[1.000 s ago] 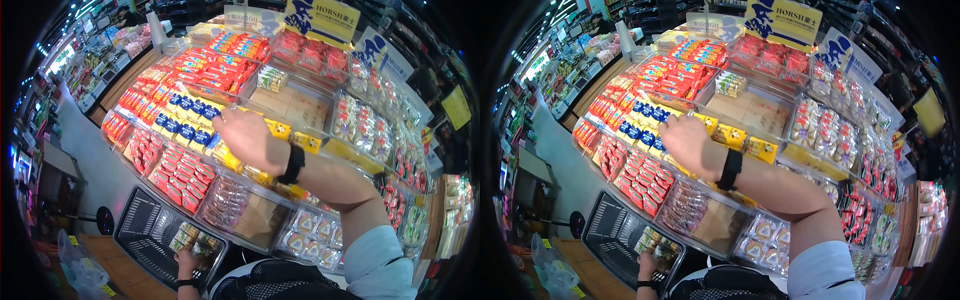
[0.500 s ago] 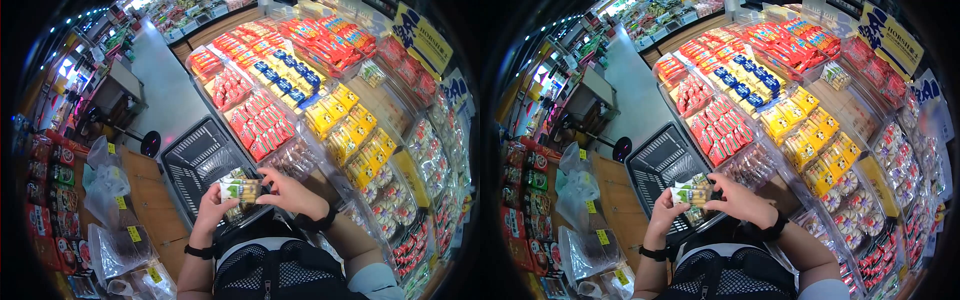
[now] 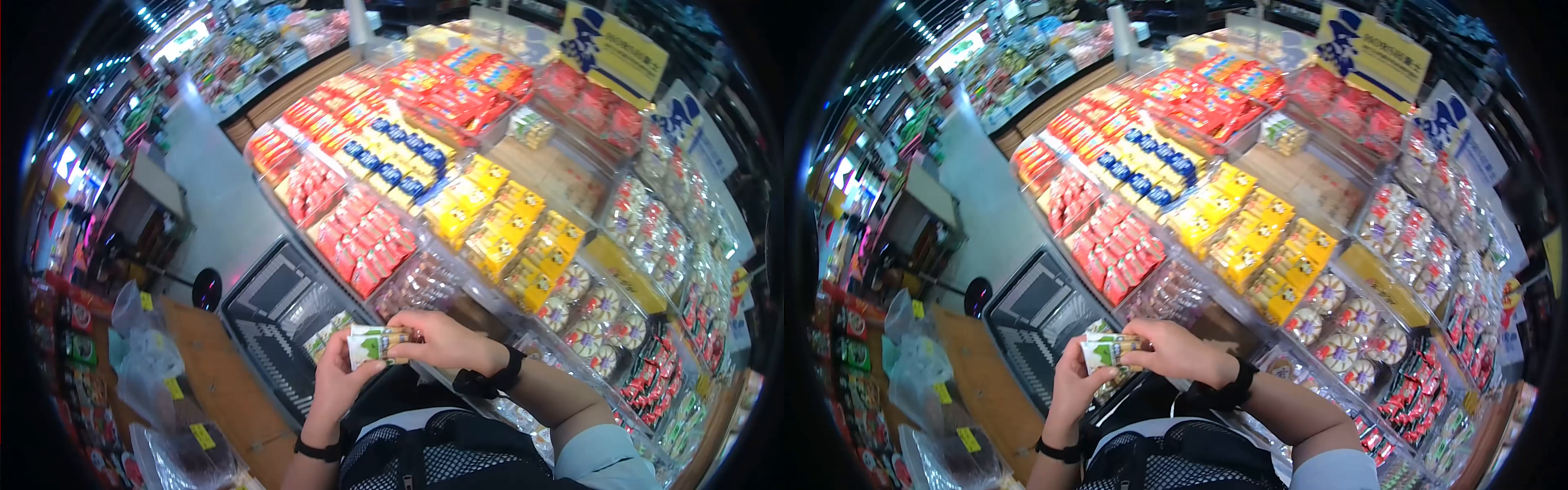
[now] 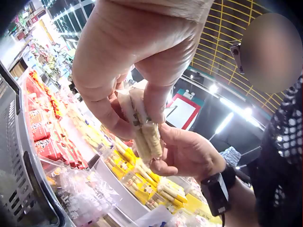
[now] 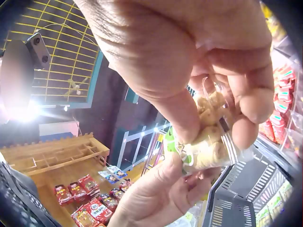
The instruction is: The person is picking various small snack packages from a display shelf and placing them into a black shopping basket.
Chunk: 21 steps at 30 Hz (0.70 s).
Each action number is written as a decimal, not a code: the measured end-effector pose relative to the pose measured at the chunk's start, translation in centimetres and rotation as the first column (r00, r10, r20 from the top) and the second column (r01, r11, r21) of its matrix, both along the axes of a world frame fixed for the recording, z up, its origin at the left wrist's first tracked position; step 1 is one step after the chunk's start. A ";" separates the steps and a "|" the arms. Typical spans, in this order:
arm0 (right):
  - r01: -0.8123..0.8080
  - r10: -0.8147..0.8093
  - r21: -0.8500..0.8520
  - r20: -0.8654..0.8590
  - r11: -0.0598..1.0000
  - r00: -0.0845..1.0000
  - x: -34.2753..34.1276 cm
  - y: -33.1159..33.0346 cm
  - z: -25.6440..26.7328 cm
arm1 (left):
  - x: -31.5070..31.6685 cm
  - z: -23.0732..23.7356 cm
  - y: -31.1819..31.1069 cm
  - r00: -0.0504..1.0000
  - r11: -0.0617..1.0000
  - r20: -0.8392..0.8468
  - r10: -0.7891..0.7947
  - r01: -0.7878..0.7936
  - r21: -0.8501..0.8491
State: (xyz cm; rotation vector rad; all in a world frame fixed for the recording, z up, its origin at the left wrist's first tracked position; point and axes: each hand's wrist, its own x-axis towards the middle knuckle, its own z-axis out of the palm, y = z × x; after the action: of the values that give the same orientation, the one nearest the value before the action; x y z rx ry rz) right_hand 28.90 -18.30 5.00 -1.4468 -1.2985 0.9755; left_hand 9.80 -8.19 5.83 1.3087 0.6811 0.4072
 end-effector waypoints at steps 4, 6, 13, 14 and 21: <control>0.012 -0.005 -0.046 0.160 0.999 0.987 3.6 -0.6 3.9 | 0.8 0.2 -0.1 0.995 0.999 0.087 -0.048 0.047 0.012; 0.172 -0.165 -0.003 0.259 0.985 0.952 6.8 -1.1 5.5 | 0.4 0.1 0.6 0.998 0.999 0.056 0.010 -0.008 -0.035; 0.672 -0.643 0.150 0.497 0.726 0.584 24.9 -1.7 11.5 | -2.2 -3.4 3.3 0.988 0.989 -0.063 0.139 -0.142 -0.050; 0.708 -0.672 0.171 0.523 0.685 0.524 27.8 -1.3 10.3 | -2.2 -3.8 3.4 0.983 0.984 -0.086 0.164 -0.169 -0.063; 0.818 -0.455 -0.015 0.825 0.575 0.335 35.3 3.2 5.5 | -2.3 -6.2 5.5 0.975 0.983 -0.138 0.174 -0.180 -0.039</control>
State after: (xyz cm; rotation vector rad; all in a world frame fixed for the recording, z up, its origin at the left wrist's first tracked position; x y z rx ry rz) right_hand 64.18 -15.15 10.53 -2.6667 -0.7929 -0.0023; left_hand 7.46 -2.74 -0.39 1.2390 0.9204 0.4456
